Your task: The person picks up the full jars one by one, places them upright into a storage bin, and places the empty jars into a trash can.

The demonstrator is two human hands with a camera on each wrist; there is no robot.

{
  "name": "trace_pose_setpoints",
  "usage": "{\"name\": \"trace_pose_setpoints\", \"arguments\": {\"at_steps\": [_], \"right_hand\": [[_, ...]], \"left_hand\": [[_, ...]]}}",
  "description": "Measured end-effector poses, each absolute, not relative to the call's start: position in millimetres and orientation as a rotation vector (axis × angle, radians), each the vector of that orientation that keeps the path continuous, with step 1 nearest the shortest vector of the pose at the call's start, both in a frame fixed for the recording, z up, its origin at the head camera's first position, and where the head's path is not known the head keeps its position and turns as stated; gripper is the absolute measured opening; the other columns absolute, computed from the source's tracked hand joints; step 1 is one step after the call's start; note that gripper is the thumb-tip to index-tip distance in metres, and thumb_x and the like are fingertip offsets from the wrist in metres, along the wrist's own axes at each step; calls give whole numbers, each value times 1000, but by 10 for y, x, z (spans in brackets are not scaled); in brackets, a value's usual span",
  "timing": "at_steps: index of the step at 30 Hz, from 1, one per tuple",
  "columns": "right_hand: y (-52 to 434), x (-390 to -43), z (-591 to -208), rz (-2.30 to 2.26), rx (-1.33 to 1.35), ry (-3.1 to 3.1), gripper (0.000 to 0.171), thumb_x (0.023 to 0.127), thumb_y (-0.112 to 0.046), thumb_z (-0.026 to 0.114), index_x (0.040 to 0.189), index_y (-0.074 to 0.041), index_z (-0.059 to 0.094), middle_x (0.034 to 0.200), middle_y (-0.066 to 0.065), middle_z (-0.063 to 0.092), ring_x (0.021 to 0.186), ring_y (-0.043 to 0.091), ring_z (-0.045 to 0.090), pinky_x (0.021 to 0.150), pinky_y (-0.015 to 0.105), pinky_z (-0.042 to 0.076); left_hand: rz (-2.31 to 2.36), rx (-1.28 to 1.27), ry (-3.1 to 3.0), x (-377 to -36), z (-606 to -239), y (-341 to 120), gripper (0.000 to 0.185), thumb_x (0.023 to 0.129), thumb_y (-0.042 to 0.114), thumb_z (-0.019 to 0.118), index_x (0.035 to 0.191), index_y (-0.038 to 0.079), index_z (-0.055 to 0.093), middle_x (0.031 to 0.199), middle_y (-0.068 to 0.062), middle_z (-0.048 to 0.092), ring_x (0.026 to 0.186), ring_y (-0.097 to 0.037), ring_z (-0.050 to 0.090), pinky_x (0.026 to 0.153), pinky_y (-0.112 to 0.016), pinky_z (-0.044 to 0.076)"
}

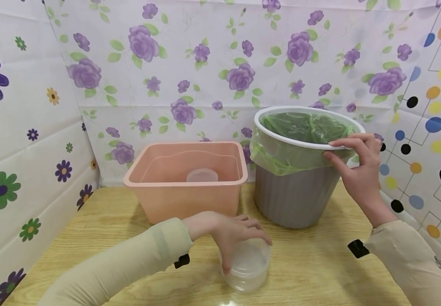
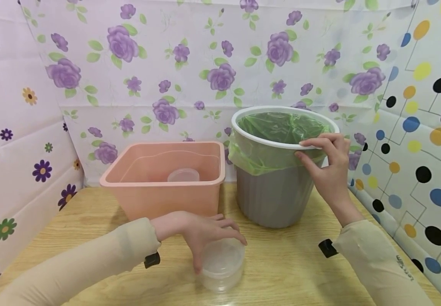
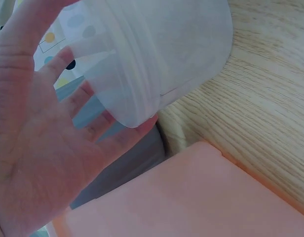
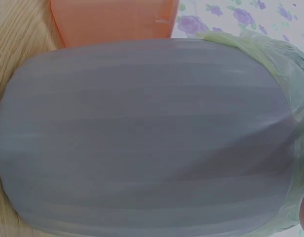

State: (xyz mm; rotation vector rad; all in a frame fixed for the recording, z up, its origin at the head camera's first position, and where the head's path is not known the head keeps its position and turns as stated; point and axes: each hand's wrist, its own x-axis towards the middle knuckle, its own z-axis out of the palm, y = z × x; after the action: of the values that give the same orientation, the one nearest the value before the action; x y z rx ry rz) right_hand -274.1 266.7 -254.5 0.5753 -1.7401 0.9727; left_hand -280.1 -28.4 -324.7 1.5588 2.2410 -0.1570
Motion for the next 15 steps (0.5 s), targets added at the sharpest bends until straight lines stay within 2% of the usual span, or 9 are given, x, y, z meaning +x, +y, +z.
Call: {"name": "trace_pose_setpoints", "arguments": {"at_steps": [9,15], "right_hand": [[2676,-2747,-2551,983,557,-1757,23,76,12,76,97,8,68,103,-27,48,105,-5,38,98,27,17],[2658,-2728,-2539,1014,558,-1747,21,77,11,75,97,9,69,103,-25,50,107,-4,40,113,35,12]], "left_hand": [[-148,1540,2232,-2790,-3234,-279,113,60,39,95,151,39,28,153,3,30,132,-18,34,108,-32,36],[-141,1542,2248,-2777,-3232,-286,114,58,40,96,150,39,29,152,3,31,131,-17,35,108,-31,37]]}}
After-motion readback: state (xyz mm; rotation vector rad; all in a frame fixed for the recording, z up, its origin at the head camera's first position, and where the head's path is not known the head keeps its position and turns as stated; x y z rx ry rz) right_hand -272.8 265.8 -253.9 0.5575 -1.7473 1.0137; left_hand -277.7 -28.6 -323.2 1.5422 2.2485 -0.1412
